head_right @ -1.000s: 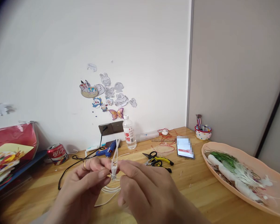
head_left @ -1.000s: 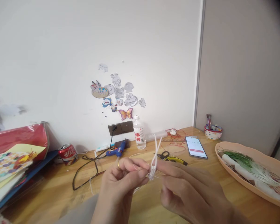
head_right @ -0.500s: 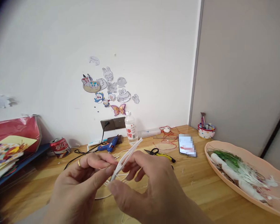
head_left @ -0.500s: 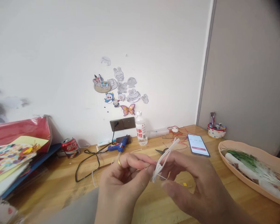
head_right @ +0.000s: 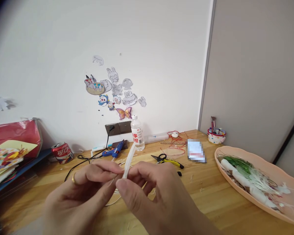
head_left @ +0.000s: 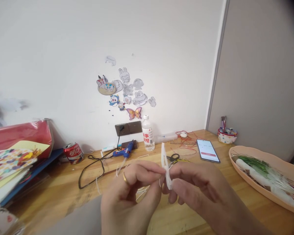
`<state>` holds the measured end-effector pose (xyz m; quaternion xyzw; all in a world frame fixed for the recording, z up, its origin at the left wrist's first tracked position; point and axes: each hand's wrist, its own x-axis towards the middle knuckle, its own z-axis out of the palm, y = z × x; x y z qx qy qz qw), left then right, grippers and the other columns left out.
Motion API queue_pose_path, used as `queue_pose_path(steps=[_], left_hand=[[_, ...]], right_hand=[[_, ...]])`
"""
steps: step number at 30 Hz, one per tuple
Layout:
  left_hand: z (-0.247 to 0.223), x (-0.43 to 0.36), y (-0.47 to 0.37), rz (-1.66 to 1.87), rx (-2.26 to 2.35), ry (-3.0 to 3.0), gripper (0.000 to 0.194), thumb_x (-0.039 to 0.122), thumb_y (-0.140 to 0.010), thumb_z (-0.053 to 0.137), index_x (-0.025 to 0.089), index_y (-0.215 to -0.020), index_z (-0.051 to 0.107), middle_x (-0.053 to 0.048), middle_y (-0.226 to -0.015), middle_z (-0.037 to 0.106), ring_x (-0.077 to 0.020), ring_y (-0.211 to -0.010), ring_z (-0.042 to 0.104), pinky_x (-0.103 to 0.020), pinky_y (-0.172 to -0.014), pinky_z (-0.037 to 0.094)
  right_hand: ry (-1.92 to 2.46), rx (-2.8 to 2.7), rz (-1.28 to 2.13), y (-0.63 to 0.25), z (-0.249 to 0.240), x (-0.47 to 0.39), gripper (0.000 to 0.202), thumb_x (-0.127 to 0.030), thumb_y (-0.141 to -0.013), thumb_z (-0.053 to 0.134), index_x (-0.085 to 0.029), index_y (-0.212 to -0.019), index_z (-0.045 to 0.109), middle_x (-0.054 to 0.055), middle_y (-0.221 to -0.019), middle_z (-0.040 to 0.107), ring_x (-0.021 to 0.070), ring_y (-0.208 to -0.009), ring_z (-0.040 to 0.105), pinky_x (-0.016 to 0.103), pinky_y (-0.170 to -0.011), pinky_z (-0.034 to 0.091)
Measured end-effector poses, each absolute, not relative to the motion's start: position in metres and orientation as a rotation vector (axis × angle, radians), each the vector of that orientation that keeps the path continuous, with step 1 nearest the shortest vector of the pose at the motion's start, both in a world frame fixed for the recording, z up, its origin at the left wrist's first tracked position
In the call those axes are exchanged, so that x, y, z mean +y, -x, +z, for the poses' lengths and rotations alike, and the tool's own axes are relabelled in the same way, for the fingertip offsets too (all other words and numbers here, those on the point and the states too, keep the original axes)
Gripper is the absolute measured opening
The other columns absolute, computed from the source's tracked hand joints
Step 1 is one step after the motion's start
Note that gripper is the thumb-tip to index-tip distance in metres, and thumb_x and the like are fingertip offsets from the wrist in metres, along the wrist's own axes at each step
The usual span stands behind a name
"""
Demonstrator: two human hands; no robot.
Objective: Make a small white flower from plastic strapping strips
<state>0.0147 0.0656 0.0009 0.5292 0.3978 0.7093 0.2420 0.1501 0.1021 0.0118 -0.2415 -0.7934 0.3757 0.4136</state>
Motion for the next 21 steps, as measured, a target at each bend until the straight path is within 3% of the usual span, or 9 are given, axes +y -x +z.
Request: queue_pose_path(steps=[3,8,12,17,21], left_hand=[[-0.0011,0.0645,-0.0146,1.961,1.094,-1.656,0.027,-0.002,-0.065,0.060,0.024,-0.063,0.066,0.004,-0.073,0.068,-0.0117,-0.068,0.063,-0.018,-0.062,0.052],[-0.0045,0.0676,-0.0122,1.954,1.096,-1.733,0.027,-0.002,-0.067,0.058,0.024,-0.067,0.066,0.003,-0.074,0.068,-0.0136,-0.073,0.063,-0.020,-0.064,0.051],[-0.0069,0.0686,-0.0130,1.977,1.100,-1.597,0.021,0.003,-0.070,0.058,0.023,-0.067,0.063,0.003,-0.075,0.067,-0.0115,-0.077,0.060,-0.018,-0.069,0.050],[-0.0053,0.0681,-0.0142,1.943,1.057,-1.555,0.019,0.005,-0.071,0.060,0.023,-0.066,0.062,0.004,-0.073,0.066,-0.0109,-0.075,0.059,-0.017,-0.069,0.049],[-0.0059,0.0691,-0.0141,1.879,0.978,-1.546,0.018,0.006,-0.073,0.058,0.023,-0.068,0.062,0.003,-0.073,0.064,-0.0115,-0.074,0.058,-0.018,-0.068,0.047]], right_hand=[[0.661,-1.965,1.036,-0.1499,0.0111,0.1052,0.029,-0.031,-0.086,0.040,-0.019,-0.066,0.056,-0.002,-0.057,0.056,0.0094,-0.054,0.054,0.018,-0.049,0.044],[0.728,-1.981,1.054,-0.1507,0.0102,0.1094,0.030,-0.024,-0.087,0.038,-0.017,-0.064,0.056,-0.001,-0.060,0.058,0.0098,-0.056,0.054,0.019,-0.051,0.045],[0.731,-2.016,0.918,-0.1511,0.0091,0.1091,0.030,-0.019,-0.085,0.038,-0.017,-0.060,0.054,-0.002,-0.058,0.056,0.0096,-0.056,0.053,0.019,-0.050,0.042],[0.774,-2.027,0.568,-0.1464,0.0069,0.1106,0.024,-0.010,-0.075,0.043,-0.017,-0.052,0.049,-0.005,-0.047,0.041,0.0073,-0.045,0.040,0.019,-0.041,0.031],[0.677,-1.911,0.508,-0.1432,0.0062,0.1097,0.019,-0.006,-0.069,0.047,-0.017,-0.055,0.051,-0.004,-0.052,0.046,0.0068,-0.048,0.042,0.018,-0.042,0.033]])
